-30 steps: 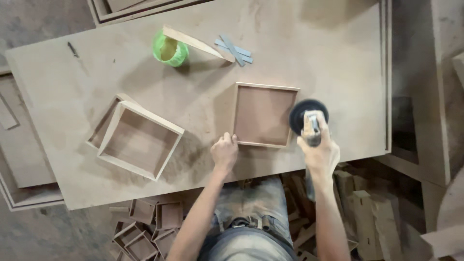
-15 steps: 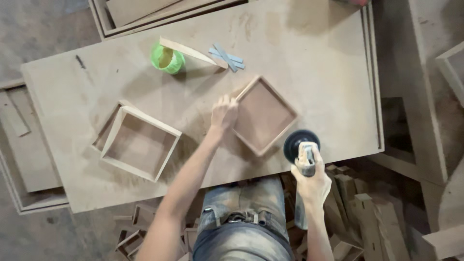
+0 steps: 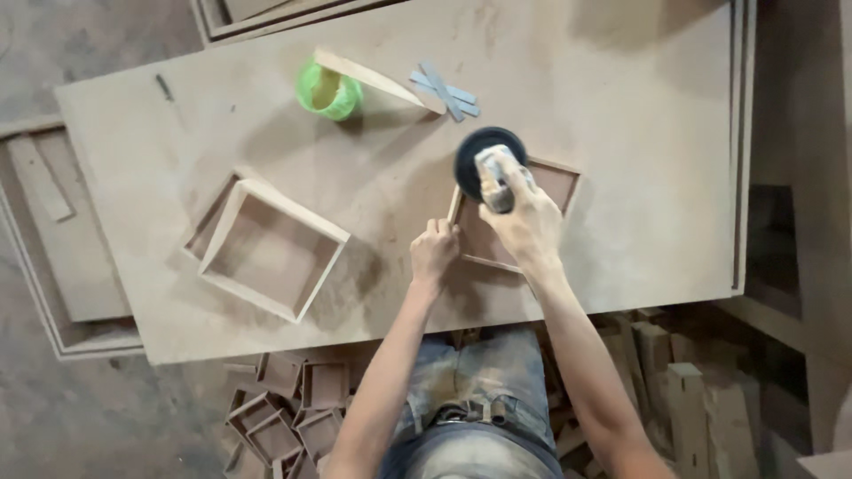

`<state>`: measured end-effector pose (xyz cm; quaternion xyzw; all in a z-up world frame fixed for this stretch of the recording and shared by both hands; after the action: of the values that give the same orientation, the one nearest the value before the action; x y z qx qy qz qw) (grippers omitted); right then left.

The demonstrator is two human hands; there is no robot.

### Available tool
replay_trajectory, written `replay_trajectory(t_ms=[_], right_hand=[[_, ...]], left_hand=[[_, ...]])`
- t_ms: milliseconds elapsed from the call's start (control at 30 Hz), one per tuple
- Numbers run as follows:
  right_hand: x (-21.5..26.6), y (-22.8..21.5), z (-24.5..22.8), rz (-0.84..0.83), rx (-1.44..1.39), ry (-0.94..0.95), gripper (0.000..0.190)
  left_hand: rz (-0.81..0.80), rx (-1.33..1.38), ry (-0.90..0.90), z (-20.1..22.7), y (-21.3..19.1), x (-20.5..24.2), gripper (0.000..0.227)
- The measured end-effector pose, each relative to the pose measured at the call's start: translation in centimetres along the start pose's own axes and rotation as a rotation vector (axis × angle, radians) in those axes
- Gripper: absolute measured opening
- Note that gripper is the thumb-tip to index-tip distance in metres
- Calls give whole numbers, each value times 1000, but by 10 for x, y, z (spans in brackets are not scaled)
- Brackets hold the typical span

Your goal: The person uses a handheld orbital sander to smooth the edges and surfaces of small wooden boxes. They handle each box one at a time, sand multiple sides, and then place the finished boxes into a large pile on the floor.

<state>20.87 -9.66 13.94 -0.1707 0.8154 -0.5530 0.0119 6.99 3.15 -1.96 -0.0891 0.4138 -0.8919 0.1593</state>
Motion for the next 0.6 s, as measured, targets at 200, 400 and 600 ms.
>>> replay_trajectory(t_ms=[200,400,600], right_hand=[[-7,-2,16,-31,-17,38,79],[8,-28,64,28,-11,126,77],[33,-47,111,100,-82,222,75]], left_hand=[[3,-58,-3,-1,3,-1,22],[-49,25,-33,11,-10,-5,24],[-76,-3,-74,15,-13,-7,26]])
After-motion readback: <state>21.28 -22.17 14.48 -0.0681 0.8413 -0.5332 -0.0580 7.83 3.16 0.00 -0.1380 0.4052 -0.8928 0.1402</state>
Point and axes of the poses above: each hand's wrist, its own x-axis away from the middle knuckle, its own y-axis out of the palm, z = x × y, the point moved 8 cm from there along -x, towards the middle knuckle, and after that the axes turned 15 degrees about x, right-handed, at the moved point
